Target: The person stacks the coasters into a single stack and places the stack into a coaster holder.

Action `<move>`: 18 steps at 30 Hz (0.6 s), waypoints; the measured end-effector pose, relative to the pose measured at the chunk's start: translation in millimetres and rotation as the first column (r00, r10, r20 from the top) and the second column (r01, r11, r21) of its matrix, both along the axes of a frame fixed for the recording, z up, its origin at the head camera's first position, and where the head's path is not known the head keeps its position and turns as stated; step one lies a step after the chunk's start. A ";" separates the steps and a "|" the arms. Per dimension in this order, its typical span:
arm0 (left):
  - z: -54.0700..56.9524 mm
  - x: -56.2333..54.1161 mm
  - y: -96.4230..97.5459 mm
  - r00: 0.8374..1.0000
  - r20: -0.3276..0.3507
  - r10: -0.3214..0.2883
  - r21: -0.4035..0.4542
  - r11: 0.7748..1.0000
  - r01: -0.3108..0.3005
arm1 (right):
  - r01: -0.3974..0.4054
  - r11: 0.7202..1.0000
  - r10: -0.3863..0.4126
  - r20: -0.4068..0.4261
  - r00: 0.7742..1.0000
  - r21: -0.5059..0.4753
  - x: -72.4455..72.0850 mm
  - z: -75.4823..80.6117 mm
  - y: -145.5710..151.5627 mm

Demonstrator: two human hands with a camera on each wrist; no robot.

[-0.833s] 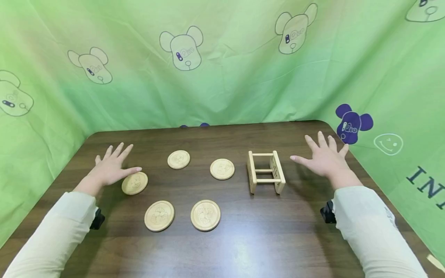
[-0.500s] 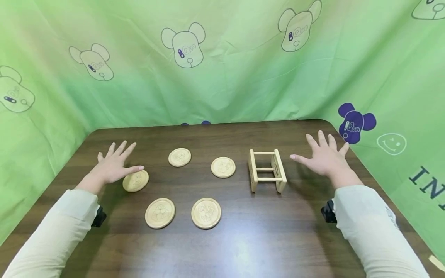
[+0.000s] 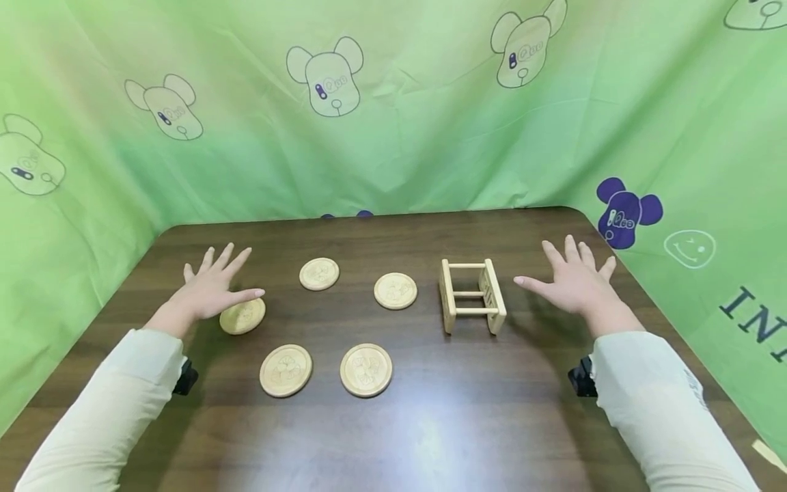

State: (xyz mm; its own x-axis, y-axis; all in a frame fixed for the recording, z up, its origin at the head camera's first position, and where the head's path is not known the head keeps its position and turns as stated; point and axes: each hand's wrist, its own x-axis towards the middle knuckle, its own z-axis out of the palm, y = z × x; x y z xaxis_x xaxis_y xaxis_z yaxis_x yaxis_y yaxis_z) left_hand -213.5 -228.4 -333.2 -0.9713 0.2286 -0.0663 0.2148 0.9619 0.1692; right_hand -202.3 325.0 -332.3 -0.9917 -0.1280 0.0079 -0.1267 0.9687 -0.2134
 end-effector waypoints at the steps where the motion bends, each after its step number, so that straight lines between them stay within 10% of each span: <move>1: 0.0 -0.3 2.1 1.000 -0.002 -0.005 0.005 1.000 0.005 | -0.002 1.000 0.002 0.008 1.000 0.000 0.1 -0.2 -0.5; 18: -4.2 -13.8 43.1 0.995 0.006 -0.096 0.020 0.995 0.096 | -0.073 0.997 0.073 0.008 0.997 -0.037 4.9 -2.5 -26.5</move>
State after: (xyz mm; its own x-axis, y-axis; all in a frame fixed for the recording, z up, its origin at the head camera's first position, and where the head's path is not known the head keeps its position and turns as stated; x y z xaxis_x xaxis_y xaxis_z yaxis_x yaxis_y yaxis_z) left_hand -227.4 -185.2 -337.4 -0.9444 0.3218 -0.0677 0.3045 0.9335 0.1893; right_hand -197.5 298.5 -334.8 -0.9799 -0.1997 0.0044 -0.1944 0.9484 -0.2505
